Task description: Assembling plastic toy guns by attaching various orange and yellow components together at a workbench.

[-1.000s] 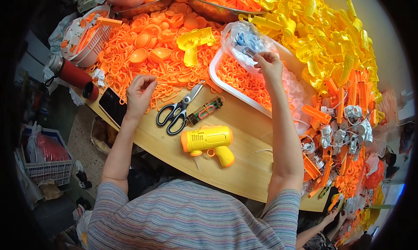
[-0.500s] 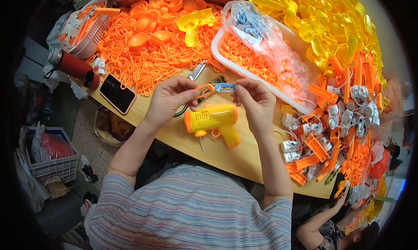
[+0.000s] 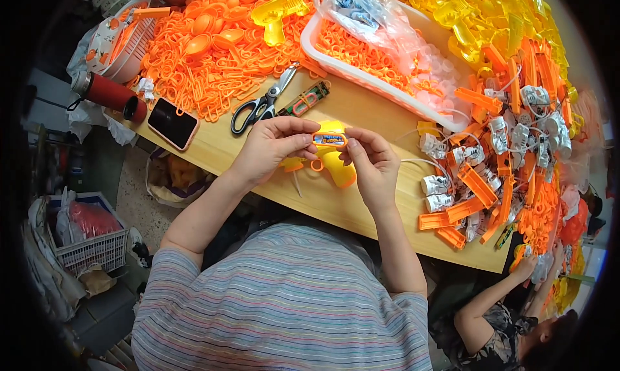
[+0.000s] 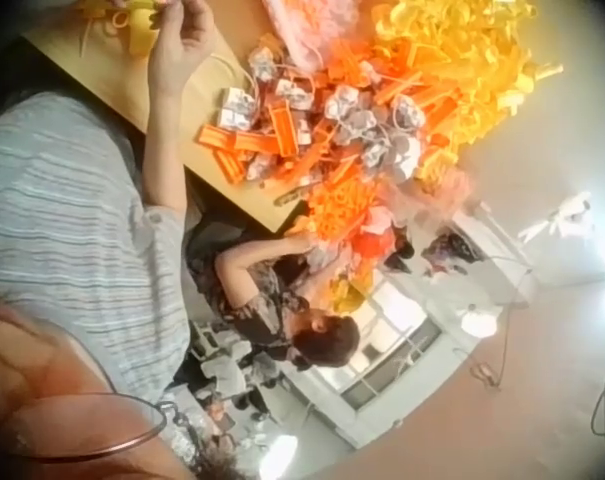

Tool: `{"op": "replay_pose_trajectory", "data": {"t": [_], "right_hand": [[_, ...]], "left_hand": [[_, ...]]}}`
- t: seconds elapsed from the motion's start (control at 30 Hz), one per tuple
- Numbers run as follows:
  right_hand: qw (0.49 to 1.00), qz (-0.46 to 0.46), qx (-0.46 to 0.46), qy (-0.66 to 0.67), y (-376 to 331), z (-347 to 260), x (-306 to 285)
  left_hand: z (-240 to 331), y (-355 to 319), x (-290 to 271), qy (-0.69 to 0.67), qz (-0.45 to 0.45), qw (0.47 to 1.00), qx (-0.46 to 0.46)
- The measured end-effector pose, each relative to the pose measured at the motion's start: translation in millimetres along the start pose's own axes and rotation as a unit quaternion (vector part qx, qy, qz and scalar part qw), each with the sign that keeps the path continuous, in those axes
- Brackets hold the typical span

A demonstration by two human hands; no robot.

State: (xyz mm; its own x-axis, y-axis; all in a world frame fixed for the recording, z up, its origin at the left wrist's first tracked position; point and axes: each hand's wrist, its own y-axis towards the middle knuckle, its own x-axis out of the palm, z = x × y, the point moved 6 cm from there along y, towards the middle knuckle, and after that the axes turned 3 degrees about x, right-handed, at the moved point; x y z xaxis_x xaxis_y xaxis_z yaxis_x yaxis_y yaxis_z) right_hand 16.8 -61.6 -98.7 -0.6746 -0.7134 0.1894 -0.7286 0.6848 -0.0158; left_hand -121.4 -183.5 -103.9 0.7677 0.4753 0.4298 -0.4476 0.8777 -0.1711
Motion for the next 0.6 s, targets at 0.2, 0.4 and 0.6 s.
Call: {"op": "replay_pose_trajectory", "data": {"t": [0.2, 0.4, 0.6], "right_hand": [[1.0, -0.019, -0.006, -0.004, -9, 3, 1], [1.0, -0.025, 0.002, -0.001, -15, 5, 1], [1.0, -0.02, -0.001, 0.004, -17, 6, 1]], "left_hand": [[-5, -3, 3, 0.007, 0.005, 1.0, -0.01], [-9, -6, 3, 0.014, 0.009, 1.0, -0.01], [-10, -8, 5, 0.002, 0.01, 1.0, 0.017]]}}
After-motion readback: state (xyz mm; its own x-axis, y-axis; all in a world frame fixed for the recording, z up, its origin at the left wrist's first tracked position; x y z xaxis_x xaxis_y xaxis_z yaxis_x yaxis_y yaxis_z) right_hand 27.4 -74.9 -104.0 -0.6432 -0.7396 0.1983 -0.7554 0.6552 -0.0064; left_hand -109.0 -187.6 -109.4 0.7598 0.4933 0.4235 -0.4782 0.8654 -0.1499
